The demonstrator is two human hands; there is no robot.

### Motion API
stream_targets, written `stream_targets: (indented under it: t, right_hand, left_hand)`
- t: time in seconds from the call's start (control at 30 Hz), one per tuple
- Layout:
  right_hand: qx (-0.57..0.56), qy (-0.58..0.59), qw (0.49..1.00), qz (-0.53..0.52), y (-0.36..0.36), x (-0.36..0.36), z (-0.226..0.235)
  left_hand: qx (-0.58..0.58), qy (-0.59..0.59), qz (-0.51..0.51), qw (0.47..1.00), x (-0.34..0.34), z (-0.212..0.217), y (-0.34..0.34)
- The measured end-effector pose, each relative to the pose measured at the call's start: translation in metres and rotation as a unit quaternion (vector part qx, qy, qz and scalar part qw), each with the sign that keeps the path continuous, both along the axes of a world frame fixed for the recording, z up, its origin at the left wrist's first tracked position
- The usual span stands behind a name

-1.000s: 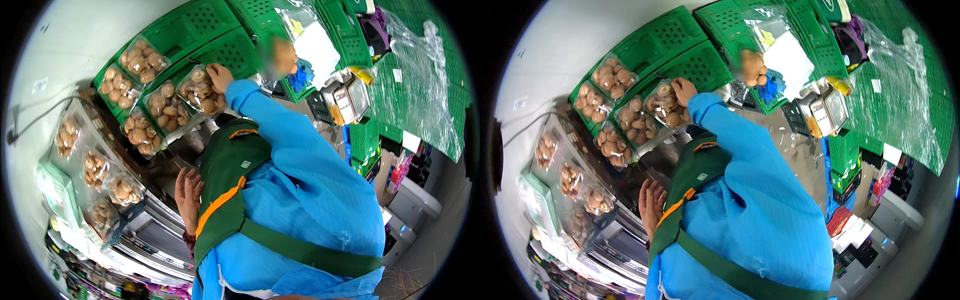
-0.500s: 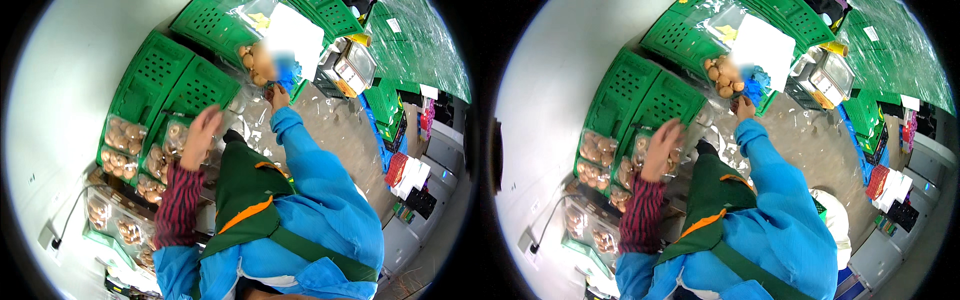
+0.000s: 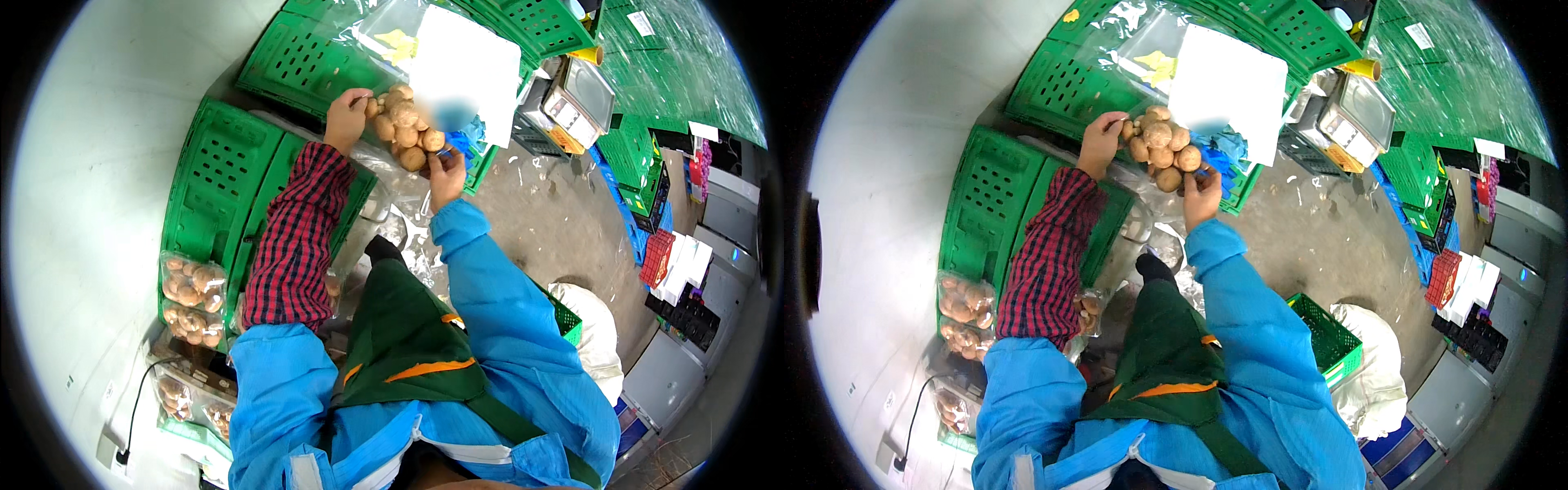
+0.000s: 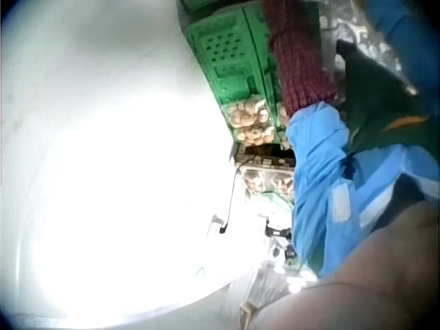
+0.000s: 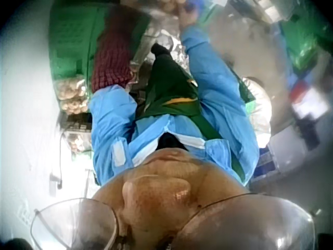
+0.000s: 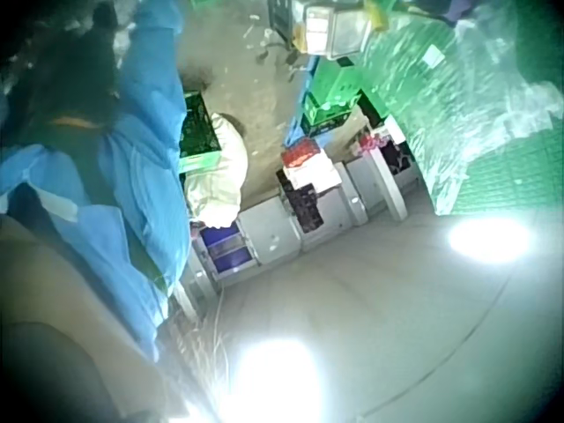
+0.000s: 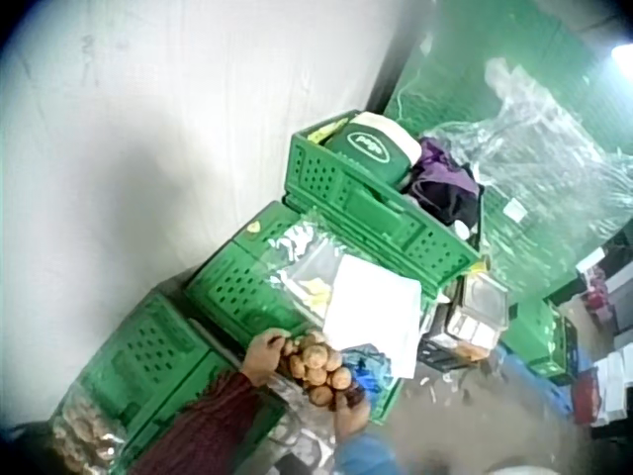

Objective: The person places mushrooms into plastic trays, seals them with plastic wrap using a wrapping machine, and then applies adhesive labels to the packaged produce.

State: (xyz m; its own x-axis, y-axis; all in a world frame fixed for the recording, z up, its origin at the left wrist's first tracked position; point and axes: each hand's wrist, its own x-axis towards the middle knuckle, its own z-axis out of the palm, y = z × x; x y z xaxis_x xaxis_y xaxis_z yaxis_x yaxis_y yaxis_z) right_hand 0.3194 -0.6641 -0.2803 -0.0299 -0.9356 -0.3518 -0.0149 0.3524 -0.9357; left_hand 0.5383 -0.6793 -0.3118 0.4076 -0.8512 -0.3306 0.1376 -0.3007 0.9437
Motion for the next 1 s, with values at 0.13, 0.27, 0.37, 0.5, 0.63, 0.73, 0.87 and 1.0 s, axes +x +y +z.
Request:
stream_targets:
  t: [0.13, 0.27, 0.37, 0.5, 0.63, 0.73, 0.87, 1.0]
  right_hand:
    - [-0.06, 0.009, 0.997, 0.05, 0.0, 0.01, 0.054]
    - [-0.115, 0.025, 0.976, 0.183, 0.013, 0.031, 0.119]
    - [-0.175, 0.044, 0.932, 0.314, 0.046, 0.066, 0.175]
    - [-0.217, 0.004, 0.831, 0.512, 0.116, 0.117, 0.208]
    - [-0.226, -0.037, 0.685, 0.691, 0.231, 0.157, 0.24]
    - [-0.199, -0.159, 0.57, 0.781, 0.339, 0.166, 0.249]
    - [-0.203, -0.241, 0.39, 0.865, 0.5, 0.131, 0.276]
    - [-0.196, -0.303, 0.216, 0.907, 0.649, 0.063, 0.292]
  left_hand:
    - [-0.034, 0.086, 0.056, 0.994, 0.015, 0.068, 0.044]
    - [-0.075, 0.111, 0.177, 0.975, 0.024, 0.138, 0.131]
    - [-0.072, 0.102, 0.281, 0.951, 0.017, 0.181, 0.229]
    - [-0.13, 0.152, 0.441, 0.875, -0.021, 0.23, 0.365]
    - [-0.154, 0.018, 0.635, 0.757, -0.099, 0.26, 0.493]
    - [-0.196, 0.026, 0.753, 0.627, -0.18, 0.288, 0.567]
    - [-0.192, -0.038, 0.867, 0.458, -0.301, 0.33, 0.642]
    - [-0.182, -0.099, 0.927, 0.311, -0.413, 0.342, 0.698]
